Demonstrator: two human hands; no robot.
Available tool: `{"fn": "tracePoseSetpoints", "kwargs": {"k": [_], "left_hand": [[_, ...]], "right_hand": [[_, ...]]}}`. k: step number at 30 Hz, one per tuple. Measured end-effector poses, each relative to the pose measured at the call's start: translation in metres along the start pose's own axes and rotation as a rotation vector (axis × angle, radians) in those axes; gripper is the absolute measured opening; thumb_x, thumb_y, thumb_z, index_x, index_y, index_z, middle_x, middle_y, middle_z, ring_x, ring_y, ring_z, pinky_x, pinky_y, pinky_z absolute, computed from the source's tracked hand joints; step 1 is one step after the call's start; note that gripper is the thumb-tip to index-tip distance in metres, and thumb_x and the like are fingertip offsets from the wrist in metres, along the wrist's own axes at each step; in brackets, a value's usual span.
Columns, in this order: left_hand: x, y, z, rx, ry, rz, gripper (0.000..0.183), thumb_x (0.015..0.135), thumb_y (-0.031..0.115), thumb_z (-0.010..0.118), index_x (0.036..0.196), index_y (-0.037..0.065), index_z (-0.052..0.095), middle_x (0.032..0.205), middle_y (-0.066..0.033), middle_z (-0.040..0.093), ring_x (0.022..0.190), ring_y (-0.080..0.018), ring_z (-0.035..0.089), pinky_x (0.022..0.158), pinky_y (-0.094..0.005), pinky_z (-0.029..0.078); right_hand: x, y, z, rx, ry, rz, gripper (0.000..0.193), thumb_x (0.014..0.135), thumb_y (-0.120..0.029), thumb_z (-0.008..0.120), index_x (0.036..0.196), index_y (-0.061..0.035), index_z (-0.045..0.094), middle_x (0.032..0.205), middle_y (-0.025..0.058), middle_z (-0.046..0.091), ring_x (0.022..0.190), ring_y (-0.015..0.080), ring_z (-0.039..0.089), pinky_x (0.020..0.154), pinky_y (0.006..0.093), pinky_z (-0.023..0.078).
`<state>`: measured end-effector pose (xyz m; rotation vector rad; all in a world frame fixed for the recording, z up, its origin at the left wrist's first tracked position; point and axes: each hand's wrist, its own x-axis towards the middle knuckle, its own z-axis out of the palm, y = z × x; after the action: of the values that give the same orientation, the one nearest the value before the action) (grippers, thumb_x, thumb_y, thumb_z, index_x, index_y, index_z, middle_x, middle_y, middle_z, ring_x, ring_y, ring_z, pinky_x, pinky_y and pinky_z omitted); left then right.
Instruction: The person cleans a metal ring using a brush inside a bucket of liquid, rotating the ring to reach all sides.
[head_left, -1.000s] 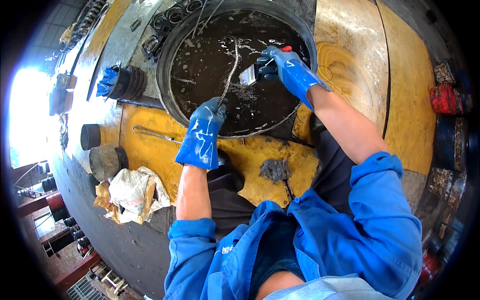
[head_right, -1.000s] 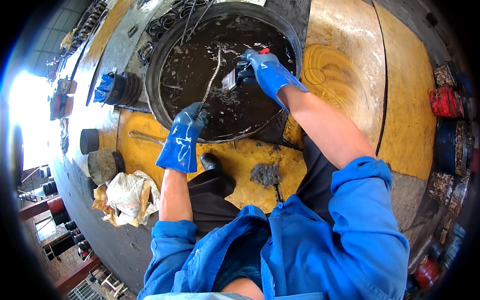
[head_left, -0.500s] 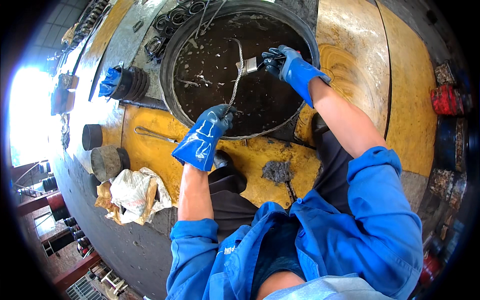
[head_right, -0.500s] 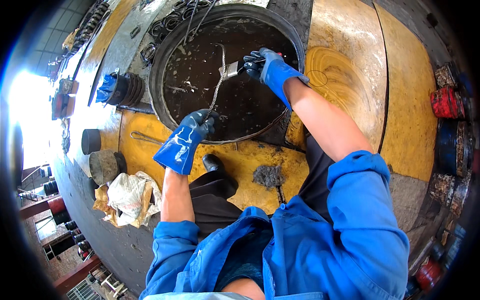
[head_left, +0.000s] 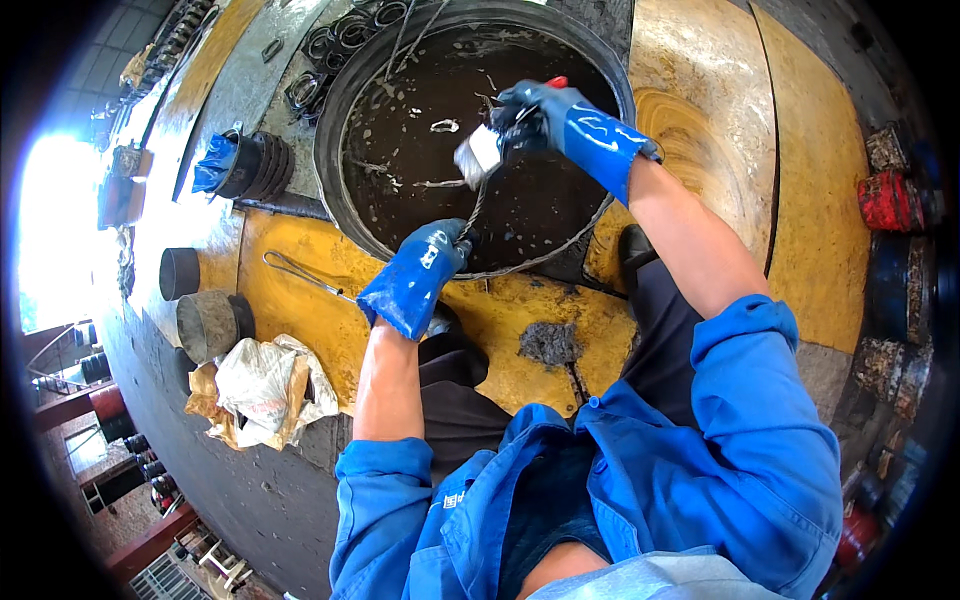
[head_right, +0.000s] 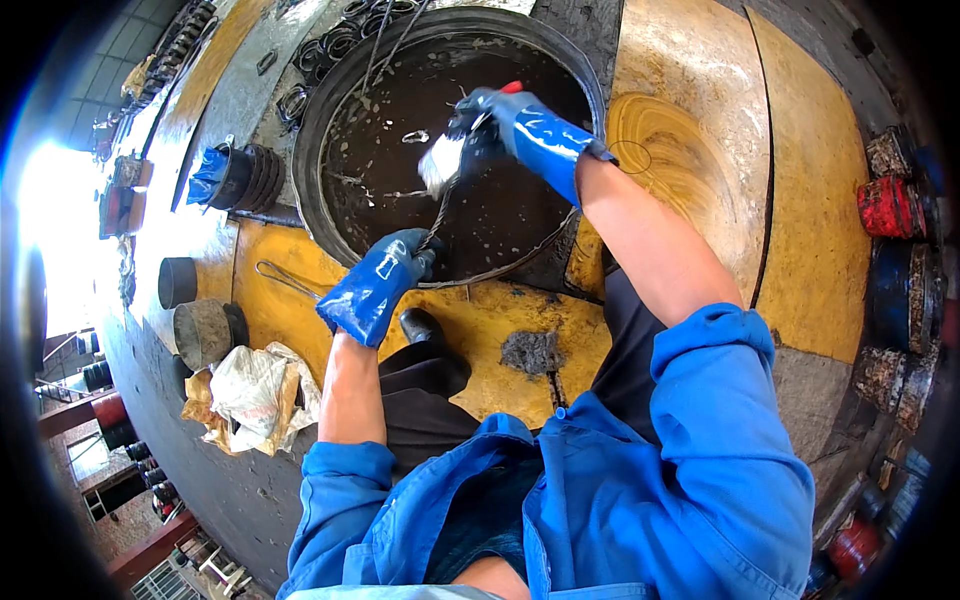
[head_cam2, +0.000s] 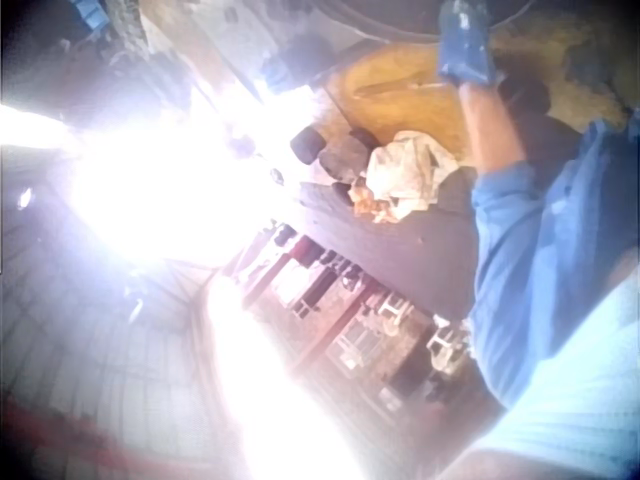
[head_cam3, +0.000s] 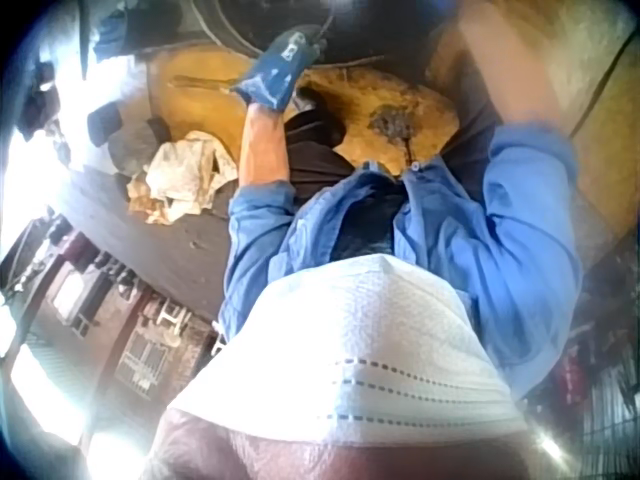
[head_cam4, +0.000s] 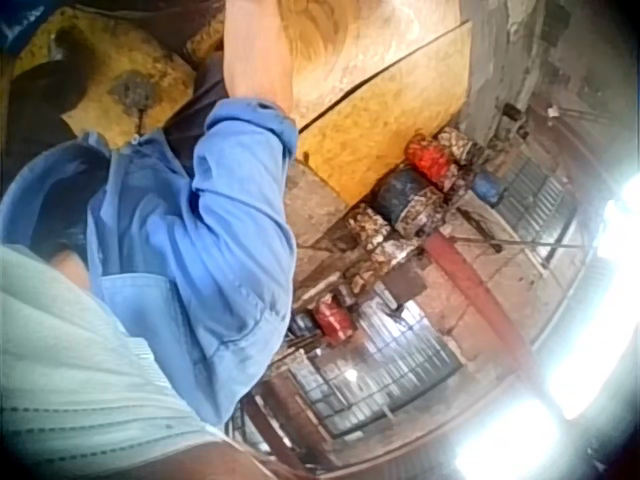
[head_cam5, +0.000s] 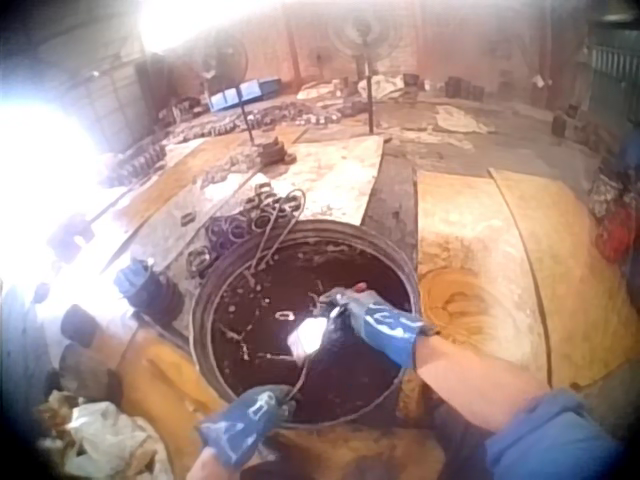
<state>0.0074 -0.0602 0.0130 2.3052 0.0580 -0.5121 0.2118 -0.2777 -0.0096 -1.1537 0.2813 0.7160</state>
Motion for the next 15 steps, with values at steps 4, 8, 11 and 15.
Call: {"fn": "tracePoseSetpoints", "kwargs": {"k": [4,8,11,15], "left_hand": [[-0.018,0.029,-0.005,0.244,0.115,0.152,0.03,0.09,0.016,0.063,0.117,0.002,0.067,0.107,-0.021,0.069,0.104,-0.0354,0.065,0.091,-0.0391,0.049],[-0.025,0.041,-0.012,0.286,0.141,0.208,0.031,0.09,0.017,0.063,0.117,0.002,0.067,0.109,-0.0211,0.069,0.106,-0.0358,0.064,0.092,-0.0397,0.048],[-0.035,0.037,-0.019,0.251,0.133,0.191,0.031,0.09,0.018,0.063,0.117,0.002,0.067,0.11,-0.0212,0.068,0.108,-0.0362,0.063,0.093,-0.0401,0.048],[-0.033,0.043,-0.022,0.171,0.119,0.22,0.032,0.09,0.019,0.064,0.117,0.002,0.067,0.112,-0.0213,0.068,0.111,-0.0366,0.062,0.095,-0.0406,0.047]], "right_hand": [[-0.023,-0.001,0.006,-0.348,-0.202,0.096,0.032,0.1,-0.028,0.055,0.122,-0.007,0.065,0.106,0.0093,0.075,0.065,0.0139,0.067,0.052,0.0298,0.052],[0.005,-0.003,-0.009,-0.391,-0.211,0.106,0.029,0.1,-0.026,0.056,0.122,-0.0102,0.067,0.104,0.0068,0.075,0.061,0.0128,0.065,0.053,0.03,0.052],[0.013,-0.003,-0.008,-0.649,-0.035,-0.098,0.024,0.099,-0.026,0.061,0.115,-0.013,0.072,0.102,0.0052,0.075,0.071,0.0137,0.069,0.063,0.031,0.055],[0.051,0.017,-0.049,-0.9,0.077,-0.467,0.021,0.094,-0.019,0.068,0.112,-0.009,0.073,0.103,0.0056,0.075,0.092,0.0144,0.069,0.085,0.0307,0.055]]}}
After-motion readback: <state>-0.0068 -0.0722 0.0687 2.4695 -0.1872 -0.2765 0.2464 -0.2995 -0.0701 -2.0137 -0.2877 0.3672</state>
